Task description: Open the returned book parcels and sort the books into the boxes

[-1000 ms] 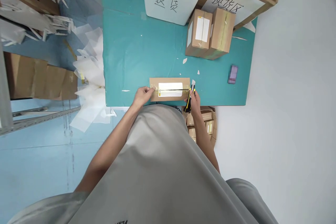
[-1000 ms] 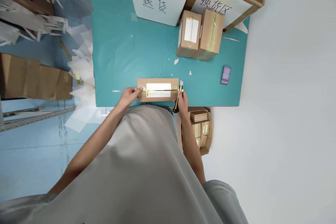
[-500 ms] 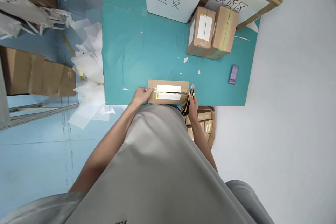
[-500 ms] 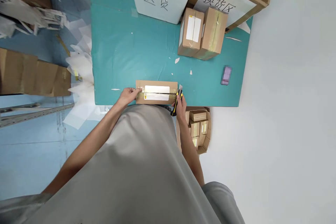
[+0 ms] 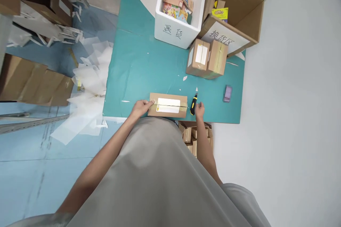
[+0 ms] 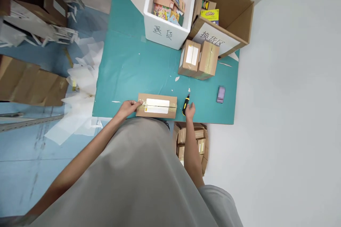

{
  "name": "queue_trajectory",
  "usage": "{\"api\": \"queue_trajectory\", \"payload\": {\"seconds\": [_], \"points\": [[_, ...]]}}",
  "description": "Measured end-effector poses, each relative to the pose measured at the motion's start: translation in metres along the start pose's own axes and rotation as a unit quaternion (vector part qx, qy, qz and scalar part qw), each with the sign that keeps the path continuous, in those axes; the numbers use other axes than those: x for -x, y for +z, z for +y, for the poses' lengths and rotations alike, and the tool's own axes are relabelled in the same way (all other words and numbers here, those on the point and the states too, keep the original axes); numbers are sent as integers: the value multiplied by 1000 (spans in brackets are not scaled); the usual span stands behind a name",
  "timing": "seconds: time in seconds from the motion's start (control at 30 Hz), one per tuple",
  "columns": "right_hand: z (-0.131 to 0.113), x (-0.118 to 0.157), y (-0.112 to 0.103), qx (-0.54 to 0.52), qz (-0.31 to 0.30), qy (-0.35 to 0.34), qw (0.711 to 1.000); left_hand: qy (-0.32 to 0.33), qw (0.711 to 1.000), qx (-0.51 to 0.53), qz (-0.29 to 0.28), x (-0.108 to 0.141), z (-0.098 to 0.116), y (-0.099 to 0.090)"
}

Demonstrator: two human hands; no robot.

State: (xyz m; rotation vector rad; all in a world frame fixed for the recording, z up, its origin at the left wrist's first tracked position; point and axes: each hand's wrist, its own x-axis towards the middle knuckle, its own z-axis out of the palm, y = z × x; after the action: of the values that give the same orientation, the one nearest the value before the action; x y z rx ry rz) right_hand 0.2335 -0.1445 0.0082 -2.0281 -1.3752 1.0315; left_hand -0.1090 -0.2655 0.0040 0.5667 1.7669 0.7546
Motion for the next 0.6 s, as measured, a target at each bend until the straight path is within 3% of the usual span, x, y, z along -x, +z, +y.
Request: {"api": "queue_trajectory", "payload": {"seconds": [0.07, 0.2, 0.3, 0.4, 0.5, 0.6], "points": [[-13, 10, 1, -13, -13, 22, 1000, 9, 1000, -20, 13, 4, 3, -1], [-34, 46, 10, -33, -126, 58, 990, 44, 994, -88, 39, 16, 13, -4], [-41, 66, 19, -25, -118, 50, 991, 67, 987, -124, 82, 20, 21, -7], [-43, 74, 26, -61, -135, 53, 988, 75, 988, -94, 101, 15, 30, -7], [-42, 75, 29, -92, -135, 30, 986, 50, 996, -7, 73, 6, 37, -6], [-43, 74, 32, -106, -96, 38, 989, 24, 998, 39, 50, 0, 40, -3]]}}
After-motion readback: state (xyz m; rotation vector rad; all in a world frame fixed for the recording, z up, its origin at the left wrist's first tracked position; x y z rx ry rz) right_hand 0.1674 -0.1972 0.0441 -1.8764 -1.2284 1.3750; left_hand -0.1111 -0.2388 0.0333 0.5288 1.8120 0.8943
